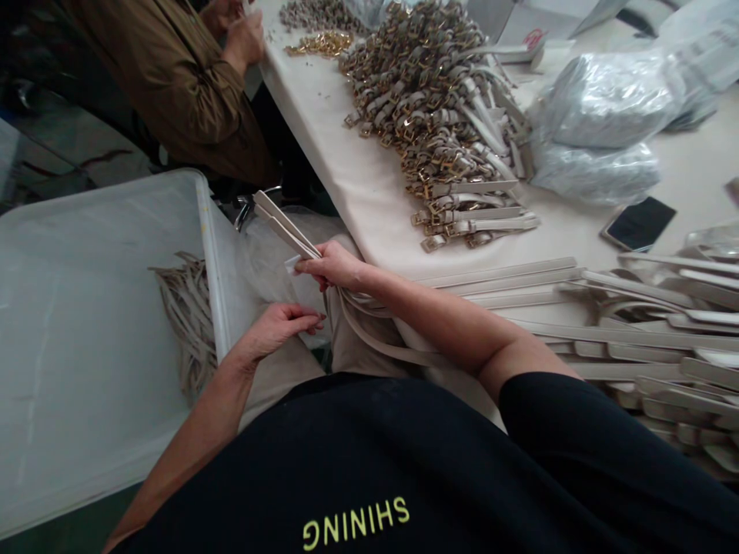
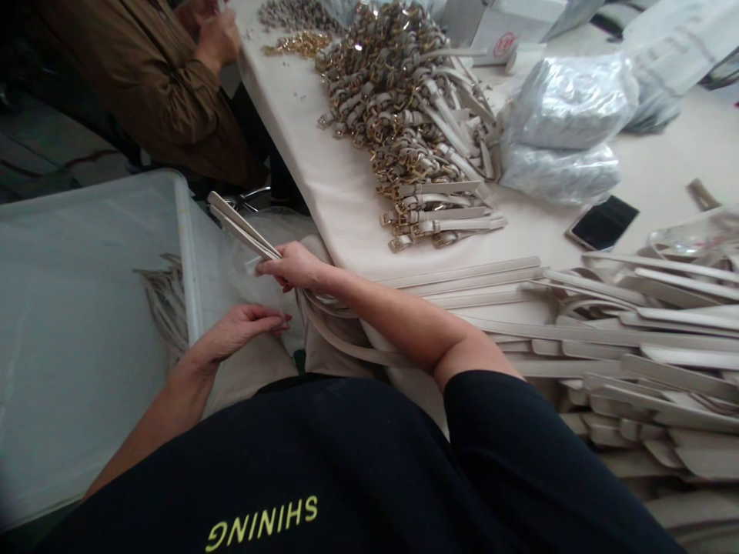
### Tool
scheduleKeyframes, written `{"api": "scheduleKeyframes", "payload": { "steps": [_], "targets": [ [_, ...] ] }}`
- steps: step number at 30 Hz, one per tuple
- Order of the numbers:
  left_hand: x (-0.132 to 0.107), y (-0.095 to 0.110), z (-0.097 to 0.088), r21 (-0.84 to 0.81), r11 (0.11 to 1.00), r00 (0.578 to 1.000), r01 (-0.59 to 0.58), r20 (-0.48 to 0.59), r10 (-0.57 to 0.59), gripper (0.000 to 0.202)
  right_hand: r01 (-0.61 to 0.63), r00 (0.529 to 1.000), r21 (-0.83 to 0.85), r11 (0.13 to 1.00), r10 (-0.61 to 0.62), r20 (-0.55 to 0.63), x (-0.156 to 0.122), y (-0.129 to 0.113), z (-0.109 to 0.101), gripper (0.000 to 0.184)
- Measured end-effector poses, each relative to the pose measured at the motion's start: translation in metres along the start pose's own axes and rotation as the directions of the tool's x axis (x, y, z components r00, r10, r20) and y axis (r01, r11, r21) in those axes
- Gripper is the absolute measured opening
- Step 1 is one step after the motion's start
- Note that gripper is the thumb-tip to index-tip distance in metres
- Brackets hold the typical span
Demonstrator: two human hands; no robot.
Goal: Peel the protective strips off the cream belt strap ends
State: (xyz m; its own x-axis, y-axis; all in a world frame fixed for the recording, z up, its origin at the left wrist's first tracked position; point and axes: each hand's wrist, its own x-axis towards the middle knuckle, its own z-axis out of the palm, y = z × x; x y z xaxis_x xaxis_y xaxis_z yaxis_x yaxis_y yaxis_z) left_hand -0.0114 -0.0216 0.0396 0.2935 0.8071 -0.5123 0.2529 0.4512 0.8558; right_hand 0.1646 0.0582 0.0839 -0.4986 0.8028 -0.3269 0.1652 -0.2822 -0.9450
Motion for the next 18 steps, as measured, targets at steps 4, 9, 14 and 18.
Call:
{"api": "scheduleKeyframes", "payload": {
  "steps": [4, 9, 14, 18],
  "targets": [
    [0.002, -0.008, 0.002, -0.194, 0.981, 0.993, 0.005, -0.113, -0.028, 0.035, -0.011, 0.998, 0.011, 1.000, 0.011, 0.055, 0.003, 0.004, -0.002, 0.020],
    [0.011, -0.009, -0.016, -0.561, 0.807, 0.919, -0.183, -0.388, -0.062, 0.043, 0.020, 0.982, 0.044, 0.999, -0.028, 0.189, 0.003, 0.014, -0.005, 0.044],
    [0.019, 0.004, -0.035, -0.695, 0.634, 0.829, -0.339, -0.539, -0.147, 0.039, 0.072, 0.975, 0.049, 0.996, -0.081, 0.208, -0.002, 0.016, -0.005, 0.058],
    [0.021, 0.013, -0.038, -0.750, 0.531, 0.803, -0.396, -0.563, -0.196, 0.026, 0.029, 0.991, 0.047, 0.998, -0.035, 0.129, -0.002, 0.013, -0.003, 0.038]
  ]
}}
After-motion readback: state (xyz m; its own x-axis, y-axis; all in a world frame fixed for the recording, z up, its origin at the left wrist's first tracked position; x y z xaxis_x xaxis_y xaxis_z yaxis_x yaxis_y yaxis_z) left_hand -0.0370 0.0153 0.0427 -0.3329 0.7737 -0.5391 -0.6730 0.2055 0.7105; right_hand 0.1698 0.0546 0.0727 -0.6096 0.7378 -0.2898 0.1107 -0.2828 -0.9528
